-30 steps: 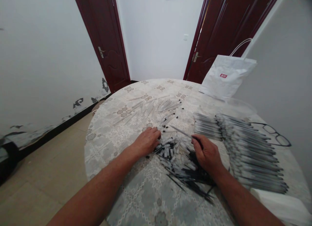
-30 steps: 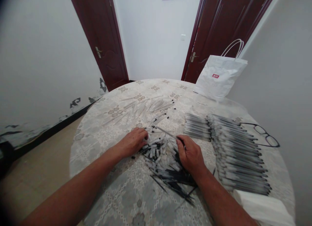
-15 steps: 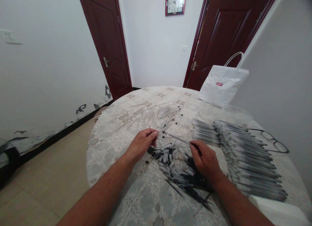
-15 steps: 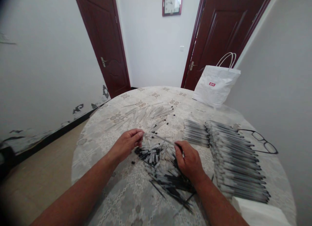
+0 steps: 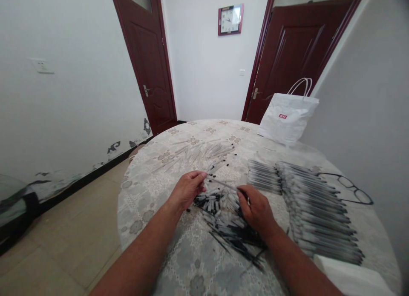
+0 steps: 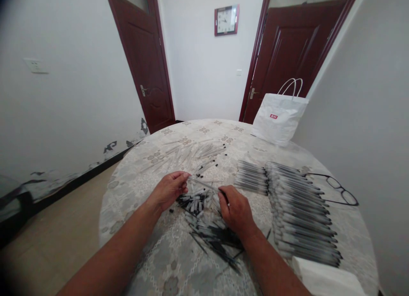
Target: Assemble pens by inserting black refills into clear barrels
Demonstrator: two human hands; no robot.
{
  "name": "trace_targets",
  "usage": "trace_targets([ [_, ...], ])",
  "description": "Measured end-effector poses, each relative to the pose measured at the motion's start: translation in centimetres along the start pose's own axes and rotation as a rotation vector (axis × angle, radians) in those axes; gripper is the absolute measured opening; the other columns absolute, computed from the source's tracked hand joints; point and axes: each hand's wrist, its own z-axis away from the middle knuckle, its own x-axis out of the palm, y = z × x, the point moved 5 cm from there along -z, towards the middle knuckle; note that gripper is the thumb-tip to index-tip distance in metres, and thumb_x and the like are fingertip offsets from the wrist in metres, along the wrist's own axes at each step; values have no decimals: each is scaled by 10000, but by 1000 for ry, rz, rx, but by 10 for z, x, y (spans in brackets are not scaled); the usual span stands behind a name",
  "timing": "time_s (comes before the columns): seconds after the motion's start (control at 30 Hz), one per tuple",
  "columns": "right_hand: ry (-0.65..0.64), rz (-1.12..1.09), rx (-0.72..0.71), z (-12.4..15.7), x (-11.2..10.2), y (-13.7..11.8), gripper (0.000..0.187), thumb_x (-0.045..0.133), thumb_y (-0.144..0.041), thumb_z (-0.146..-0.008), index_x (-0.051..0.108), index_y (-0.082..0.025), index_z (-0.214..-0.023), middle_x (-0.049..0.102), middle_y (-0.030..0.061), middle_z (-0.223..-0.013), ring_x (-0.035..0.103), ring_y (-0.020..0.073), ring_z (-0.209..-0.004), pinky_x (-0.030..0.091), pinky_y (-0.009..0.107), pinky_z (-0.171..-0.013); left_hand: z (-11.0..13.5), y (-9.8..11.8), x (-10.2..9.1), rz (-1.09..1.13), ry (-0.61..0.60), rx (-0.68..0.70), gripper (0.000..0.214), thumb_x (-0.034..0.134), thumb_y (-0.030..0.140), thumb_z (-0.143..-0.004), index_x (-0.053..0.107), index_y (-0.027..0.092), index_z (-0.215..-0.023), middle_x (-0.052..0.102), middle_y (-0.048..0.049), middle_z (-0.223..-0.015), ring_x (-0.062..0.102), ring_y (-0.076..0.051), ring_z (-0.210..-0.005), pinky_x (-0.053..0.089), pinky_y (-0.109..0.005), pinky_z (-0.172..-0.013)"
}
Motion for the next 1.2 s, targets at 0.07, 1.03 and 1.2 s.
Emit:
trace_targets([
  [0.07,12,5,-31,-1,-1,-4,152,498,-232,-956,613,-186,-1044,665,69,-917,638,184,-839,500,288,-774,-3,-4,1,-43,-4,6,368,768,466,-722,674,137,-859,523,20,-673,507,-86,-575,529,-248,-593],
  [1.03,-239,-261,373,-5,15,-2,126,529,-297,-924,614,-205,-925,644,5,-789,602,147,-718,472,268,-684,-1,-10,-2,-347,-54,184,359,636,511,-825,658,176,-952,621,10,-738,671,-166,-635,551,-290,-657],
  [1.2,-235,16,12,-10,12,-27,148,526,-235,-950,631,-194,-1045,645,72,-968,561,195,-945,432,320,-881,8,-9,11,-537,-215,287,289,581,455,-875,665,182,-922,674,-8,-743,667,-163,-647,515,-261,-646],
])
